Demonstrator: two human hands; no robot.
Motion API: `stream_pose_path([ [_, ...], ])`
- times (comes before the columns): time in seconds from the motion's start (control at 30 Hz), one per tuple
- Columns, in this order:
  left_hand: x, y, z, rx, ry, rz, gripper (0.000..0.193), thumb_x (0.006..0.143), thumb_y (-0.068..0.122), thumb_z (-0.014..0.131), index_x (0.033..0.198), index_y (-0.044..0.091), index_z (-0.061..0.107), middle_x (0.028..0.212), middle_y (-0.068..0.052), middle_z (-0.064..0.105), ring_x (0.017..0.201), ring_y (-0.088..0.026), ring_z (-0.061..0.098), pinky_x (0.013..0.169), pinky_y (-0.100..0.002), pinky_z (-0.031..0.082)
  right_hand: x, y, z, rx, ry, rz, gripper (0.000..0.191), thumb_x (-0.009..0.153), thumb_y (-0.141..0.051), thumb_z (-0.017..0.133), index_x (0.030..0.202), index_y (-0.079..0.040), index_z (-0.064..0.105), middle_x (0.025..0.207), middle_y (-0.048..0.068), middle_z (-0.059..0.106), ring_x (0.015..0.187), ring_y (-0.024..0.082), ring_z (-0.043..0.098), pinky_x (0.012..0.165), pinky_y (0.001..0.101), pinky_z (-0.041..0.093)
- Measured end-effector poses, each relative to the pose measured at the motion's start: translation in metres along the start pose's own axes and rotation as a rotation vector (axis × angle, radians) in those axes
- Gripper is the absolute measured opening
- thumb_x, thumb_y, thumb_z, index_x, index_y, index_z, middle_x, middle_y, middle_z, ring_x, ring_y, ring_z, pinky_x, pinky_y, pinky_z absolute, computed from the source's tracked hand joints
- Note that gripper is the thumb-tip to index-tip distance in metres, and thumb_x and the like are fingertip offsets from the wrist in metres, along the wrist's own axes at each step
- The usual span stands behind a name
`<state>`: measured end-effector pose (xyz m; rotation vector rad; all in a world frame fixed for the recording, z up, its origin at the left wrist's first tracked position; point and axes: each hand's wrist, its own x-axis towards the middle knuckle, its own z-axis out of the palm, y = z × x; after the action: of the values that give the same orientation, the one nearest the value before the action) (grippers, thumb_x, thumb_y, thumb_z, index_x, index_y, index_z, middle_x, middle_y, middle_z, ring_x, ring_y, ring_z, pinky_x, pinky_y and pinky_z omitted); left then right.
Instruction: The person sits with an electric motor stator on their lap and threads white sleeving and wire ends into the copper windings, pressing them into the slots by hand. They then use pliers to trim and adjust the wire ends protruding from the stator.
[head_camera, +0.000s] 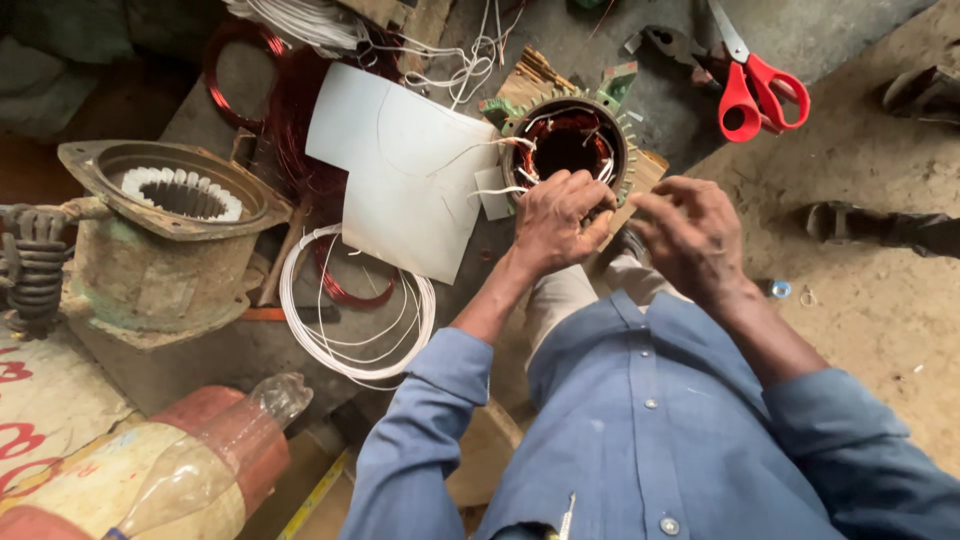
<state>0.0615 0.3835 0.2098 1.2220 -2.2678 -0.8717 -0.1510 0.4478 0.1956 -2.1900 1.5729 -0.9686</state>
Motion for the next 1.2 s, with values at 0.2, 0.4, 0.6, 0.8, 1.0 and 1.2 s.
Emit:
stream_pose_path([
  [0.2,0.002,0.001,-0.003,0.011,-0.009,0.011,0.014,0.082,0.026,0.072,0.094,0.019,0.068,0.088,0.0,0.06,0.085,-0.023,0.061,0.07,-0.039,0.05,-0.009,0.002,0.026,0.188,-0.059,0.226,0.018,0.092,-0.016,0.081,0.106,-0.015,0.069,0.1,0.009,0.065,0.092,0.026,0.064,0.077,0.037,0.053],
  [0.4,0.001,0.001,-0.003,0.009,-0.012,0.004,0.014,0.083,0.027,0.072,0.094,0.02,0.068,0.088,0.001,0.061,0.085,-0.022,0.061,0.07,-0.039,0.051,-0.031,0.017,0.034,1.158,-0.19,1.139,0.02,0.103,-0.027,0.074,0.105,-0.007,0.077,0.085,0.01,0.065,0.072,0.017,0.057,0.063,0.0301,0.045],
  [0.6,0.001,0.0,0.0,-0.027,-0.033,-0.025,0.013,0.082,0.026,0.07,0.093,0.02,0.068,0.087,0.002,0.061,0.083,-0.021,0.062,0.071,-0.039,0.051,-0.004,0.009,0.0,0.004,-0.005,-0.035,0.038,0.082,-0.011,0.084,0.117,-0.012,0.071,0.114,0.006,0.062,0.094,0.029,0.066,0.083,0.0428,0.054],
  [0.8,0.0,-0.001,0.0,-0.009,-0.015,-0.004,0.014,0.082,0.028,0.072,0.093,0.019,0.068,0.088,0.001,0.061,0.085,-0.022,0.061,0.071,-0.039,0.05,0.001,-0.005,0.013,0.074,0.045,0.025,0.021,0.09,-0.014,0.086,0.104,-0.011,0.071,0.101,0.008,0.064,0.091,0.027,0.065,0.08,0.0394,0.053],
  [1.0,0.002,0.0,-0.001,0.008,-0.003,-0.001,0.014,0.082,0.028,0.072,0.093,0.019,0.069,0.087,0.001,0.061,0.085,-0.023,0.061,0.072,-0.039,0.051,-0.021,-0.013,0.03,0.498,0.013,0.636,0.011,0.097,-0.014,0.077,0.102,-0.006,0.071,0.093,0.007,0.065,0.077,0.017,0.065,0.069,0.0324,0.053],
  [1.2,0.001,0.001,-0.002,-0.012,-0.01,-0.023,0.012,0.083,0.026,0.071,0.092,0.019,0.069,0.086,0.001,0.061,0.084,-0.021,0.062,0.071,-0.038,0.051,-0.003,-0.013,0.004,0.196,0.011,0.234,0.023,0.09,-0.011,0.077,0.111,-0.005,0.07,0.107,0.018,0.064,0.077,0.024,0.065,0.069,0.0335,0.055],
])
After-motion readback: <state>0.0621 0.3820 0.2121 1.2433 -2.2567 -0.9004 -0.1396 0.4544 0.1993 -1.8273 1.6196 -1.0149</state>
